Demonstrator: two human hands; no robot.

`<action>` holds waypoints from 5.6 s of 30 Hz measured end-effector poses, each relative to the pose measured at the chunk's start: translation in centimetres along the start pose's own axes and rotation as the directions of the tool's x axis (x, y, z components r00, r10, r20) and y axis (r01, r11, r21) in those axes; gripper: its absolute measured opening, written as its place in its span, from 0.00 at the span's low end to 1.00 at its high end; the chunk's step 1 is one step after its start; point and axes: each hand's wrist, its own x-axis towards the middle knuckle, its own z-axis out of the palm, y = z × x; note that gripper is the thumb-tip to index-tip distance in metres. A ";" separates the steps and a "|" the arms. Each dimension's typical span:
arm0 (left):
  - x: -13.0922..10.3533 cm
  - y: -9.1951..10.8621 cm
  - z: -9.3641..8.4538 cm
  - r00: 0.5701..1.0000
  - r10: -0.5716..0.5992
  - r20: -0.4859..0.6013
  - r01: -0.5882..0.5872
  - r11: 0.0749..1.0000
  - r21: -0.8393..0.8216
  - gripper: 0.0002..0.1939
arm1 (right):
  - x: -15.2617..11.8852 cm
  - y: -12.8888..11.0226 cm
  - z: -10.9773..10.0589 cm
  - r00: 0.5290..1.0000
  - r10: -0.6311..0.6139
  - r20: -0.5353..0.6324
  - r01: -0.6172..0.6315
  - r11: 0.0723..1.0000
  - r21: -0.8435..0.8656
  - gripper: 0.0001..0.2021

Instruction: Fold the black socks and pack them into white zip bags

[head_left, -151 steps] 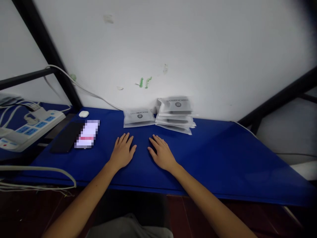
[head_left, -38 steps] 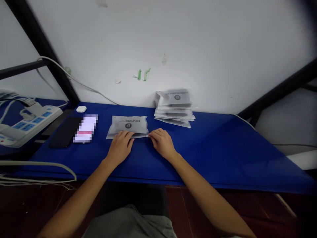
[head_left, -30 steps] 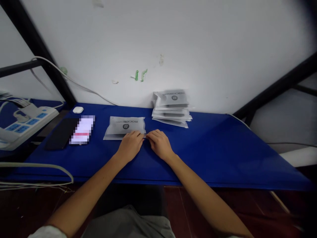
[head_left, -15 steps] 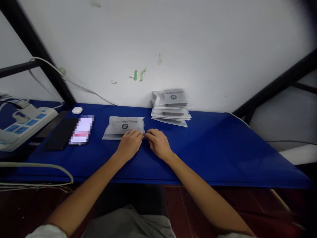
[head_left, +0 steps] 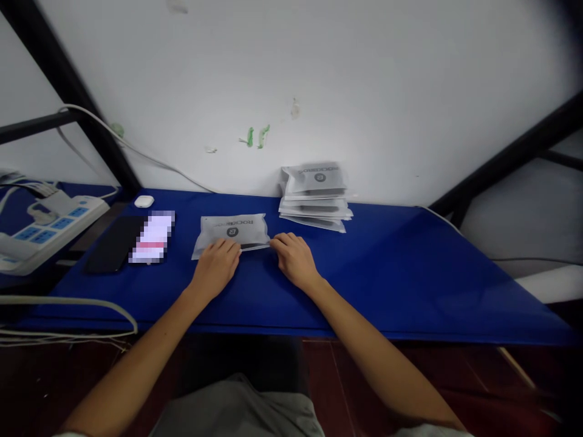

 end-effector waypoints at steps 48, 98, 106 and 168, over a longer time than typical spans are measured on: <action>0.3 -1.6 -0.7 0.926 -0.376 -0.045 0.364 0.915 -0.172 0.19 | -0.2 0.6 0.8 0.948 0.286 -0.142 -0.272 0.956 0.106 0.07; 7.0 -2.3 2.5 0.763 -0.597 0.246 0.646 0.691 -0.325 0.19 | -0.3 0.3 0.5 0.921 0.387 0.038 -0.382 0.883 0.272 0.12; 9.4 -3.9 4.0 0.718 -0.646 0.258 0.685 0.592 -0.425 0.15 | -0.3 0.5 0.7 0.913 0.406 0.038 -0.398 0.866 0.303 0.09; -1.2 -3.0 -3.9 0.708 -0.518 0.480 0.630 0.770 -0.099 0.15 | 6.7 2.4 0.5 0.797 0.426 0.429 -0.594 0.684 0.424 0.05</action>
